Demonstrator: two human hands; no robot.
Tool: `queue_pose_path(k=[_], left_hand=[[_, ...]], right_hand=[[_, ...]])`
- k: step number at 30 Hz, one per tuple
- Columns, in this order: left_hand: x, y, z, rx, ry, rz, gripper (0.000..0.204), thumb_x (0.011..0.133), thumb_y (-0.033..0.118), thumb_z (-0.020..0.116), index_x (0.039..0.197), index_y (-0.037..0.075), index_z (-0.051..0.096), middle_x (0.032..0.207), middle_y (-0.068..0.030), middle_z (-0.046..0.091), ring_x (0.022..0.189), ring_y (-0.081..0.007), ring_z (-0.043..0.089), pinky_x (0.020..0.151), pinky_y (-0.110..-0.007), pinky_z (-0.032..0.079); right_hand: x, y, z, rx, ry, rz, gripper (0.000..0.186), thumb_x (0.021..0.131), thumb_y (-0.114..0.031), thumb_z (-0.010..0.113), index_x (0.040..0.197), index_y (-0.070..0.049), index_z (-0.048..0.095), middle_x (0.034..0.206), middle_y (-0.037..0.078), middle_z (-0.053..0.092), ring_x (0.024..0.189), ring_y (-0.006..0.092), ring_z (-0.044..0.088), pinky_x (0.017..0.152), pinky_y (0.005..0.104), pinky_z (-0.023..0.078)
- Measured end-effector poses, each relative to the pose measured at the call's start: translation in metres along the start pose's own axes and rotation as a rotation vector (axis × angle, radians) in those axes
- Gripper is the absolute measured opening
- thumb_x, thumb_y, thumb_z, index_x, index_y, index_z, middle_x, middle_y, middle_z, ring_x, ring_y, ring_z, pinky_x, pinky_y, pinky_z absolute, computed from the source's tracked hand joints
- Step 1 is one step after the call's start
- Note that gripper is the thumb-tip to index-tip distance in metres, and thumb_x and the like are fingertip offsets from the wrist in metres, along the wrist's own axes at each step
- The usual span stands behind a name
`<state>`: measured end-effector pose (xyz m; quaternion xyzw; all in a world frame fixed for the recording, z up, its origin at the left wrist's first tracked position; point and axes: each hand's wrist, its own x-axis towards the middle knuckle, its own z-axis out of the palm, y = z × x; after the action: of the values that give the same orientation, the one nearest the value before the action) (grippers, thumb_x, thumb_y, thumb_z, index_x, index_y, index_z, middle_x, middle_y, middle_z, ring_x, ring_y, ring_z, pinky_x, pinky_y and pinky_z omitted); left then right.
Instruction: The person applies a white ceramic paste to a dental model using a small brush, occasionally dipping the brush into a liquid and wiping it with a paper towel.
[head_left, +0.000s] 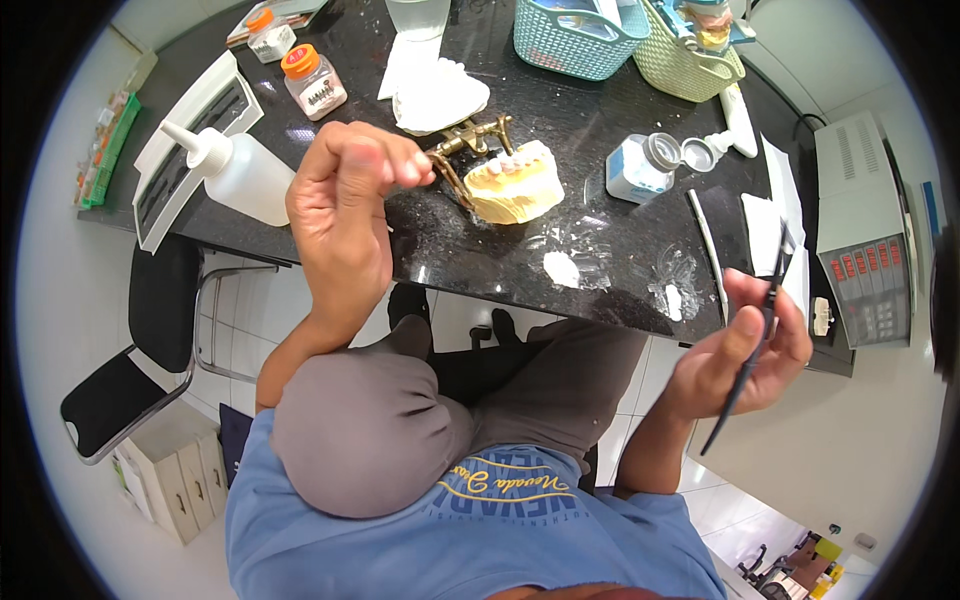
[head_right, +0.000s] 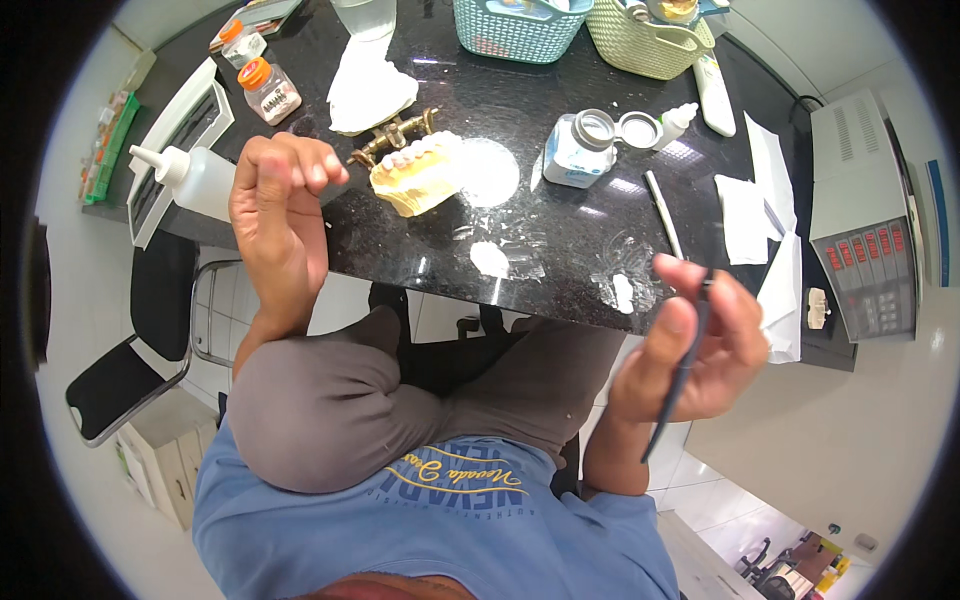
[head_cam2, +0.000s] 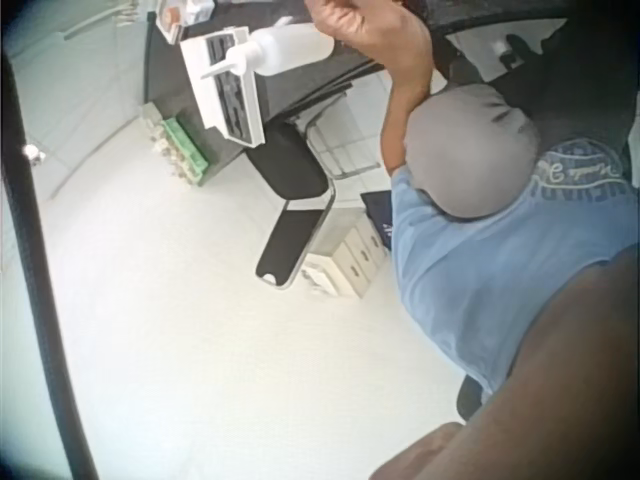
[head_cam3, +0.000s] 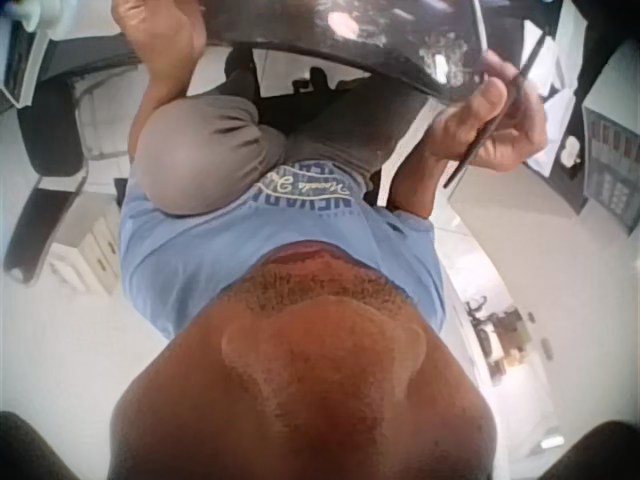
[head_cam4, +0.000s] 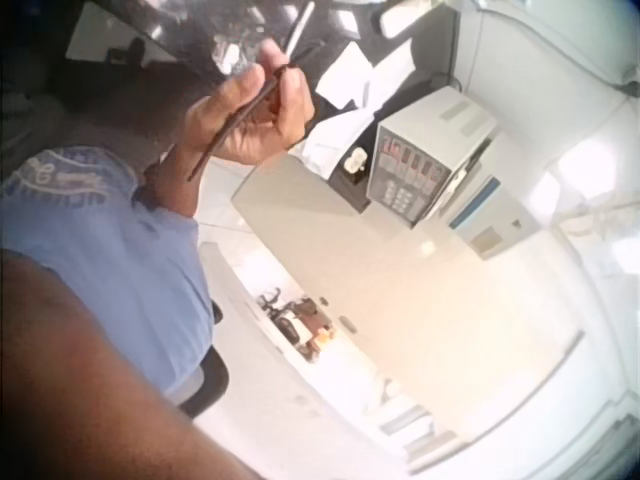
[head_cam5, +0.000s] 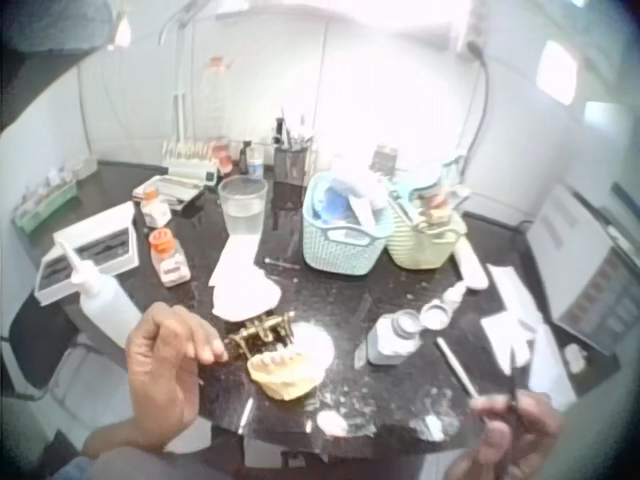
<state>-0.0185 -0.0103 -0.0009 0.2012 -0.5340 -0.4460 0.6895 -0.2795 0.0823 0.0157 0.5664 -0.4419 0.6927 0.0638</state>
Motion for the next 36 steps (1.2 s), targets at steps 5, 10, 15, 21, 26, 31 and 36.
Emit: queue_pose_path(k=[5, 10, 15, 21, 26, 31, 36], left_hand=[[-0.003, -0.001, -0.014, -0.119, 0.017, -0.020, 0.025, 0.101, 0.016, 0.048, 0.079, 0.004, 0.047, 0.079, -0.0063, 0.053, 0.073, -0.0138, 0.053, 0.066, -0.030, 0.046], [0.004, 0.006, 0.011, 0.112, 0.191, -0.063, 0.022, 0.100, 0.017, 0.050, 0.083, 0.003, 0.052, 0.091, -0.0083, 0.058, 0.077, -0.0134, 0.054, 0.068, -0.027, 0.046], [0.003, 0.003, 0.018, 0.242, 0.151, 0.074, 0.025, 0.092, 0.002, 0.057, 0.116, -0.002, 0.051, 0.103, -0.0124, 0.060, 0.093, -0.0182, 0.060, 0.080, -0.030, 0.052], [0.003, 0.004, 0.015, 0.248, -0.187, -0.030, 0.084, 0.075, 0.024, 0.081, 0.139, 0.001, 0.031, 0.115, -0.0140, 0.058, 0.111, -0.0211, 0.057, 0.098, -0.033, 0.045], [-0.003, 0.006, 0.034, 0.348, -0.198, -0.140, 0.105, 0.060, 0.014, 0.091, 0.141, 0.004, 0.026, 0.107, -0.0118, 0.060, 0.107, -0.0195, 0.059, 0.095, -0.031, 0.046], [-0.002, 0.008, 0.038, 0.349, -0.162, -0.172, 0.101, 0.061, 0.012, 0.091, 0.140, 0.002, 0.028, 0.103, -0.0105, 0.060, 0.102, -0.0173, 0.060, 0.093, -0.028, 0.047], [-0.002, 0.006, 0.029, 0.352, -0.186, -0.162, 0.101, 0.060, 0.020, 0.092, 0.138, 0.001, 0.031, 0.103, -0.0090, 0.059, 0.099, -0.0157, 0.060, 0.090, -0.026, 0.046]], right_hand=[[0.004, 0.000, -0.024, 0.091, 0.041, 0.238, 0.020, 0.092, -0.012, 0.062, 0.103, 0.003, 0.056, 0.086, 0.013, 0.058, 0.068, 0.0163, 0.060, 0.056, 0.0258, 0.050], [-0.004, -0.011, -0.021, 0.290, -0.101, 0.421, 0.016, 0.091, -0.010, 0.061, 0.096, 0.005, 0.056, 0.083, 0.011, 0.056, 0.065, 0.0152, 0.061, 0.058, 0.0249, 0.052], [-0.011, -0.024, 0.001, 0.328, -0.365, 0.679, 0.011, 0.085, -0.002, 0.062, 0.093, 0.004, 0.056, 0.080, 0.010, 0.063, 0.067, 0.0123, 0.064, 0.062, 0.0232, 0.053], [-0.008, -0.020, 0.010, 0.260, -0.529, 0.770, 0.005, 0.081, 0.001, 0.061, 0.084, 0.003, 0.058, 0.070, 0.006, 0.064, 0.065, 0.0083, 0.062, 0.059, 0.0204, 0.049], [-0.008, -0.019, 0.012, 0.212, -0.536, 0.781, 0.005, 0.080, 0.001, 0.063, 0.083, 0.003, 0.060, 0.071, 0.006, 0.065, 0.065, 0.0084, 0.062, 0.059, 0.0200, 0.049], [-0.009, -0.018, 0.015, 0.170, -0.547, 0.767, 0.005, 0.079, 0.001, 0.065, 0.083, 0.003, 0.061, 0.070, 0.006, 0.065, 0.064, 0.0076, 0.062, 0.058, 0.0201, 0.049], [-0.010, -0.019, 0.016, 0.116, -0.566, 0.738, 0.006, 0.079, 0.002, 0.066, 0.083, 0.004, 0.062, 0.069, 0.005, 0.065, 0.063, 0.0068, 0.062, 0.057, 0.0197, 0.048]])
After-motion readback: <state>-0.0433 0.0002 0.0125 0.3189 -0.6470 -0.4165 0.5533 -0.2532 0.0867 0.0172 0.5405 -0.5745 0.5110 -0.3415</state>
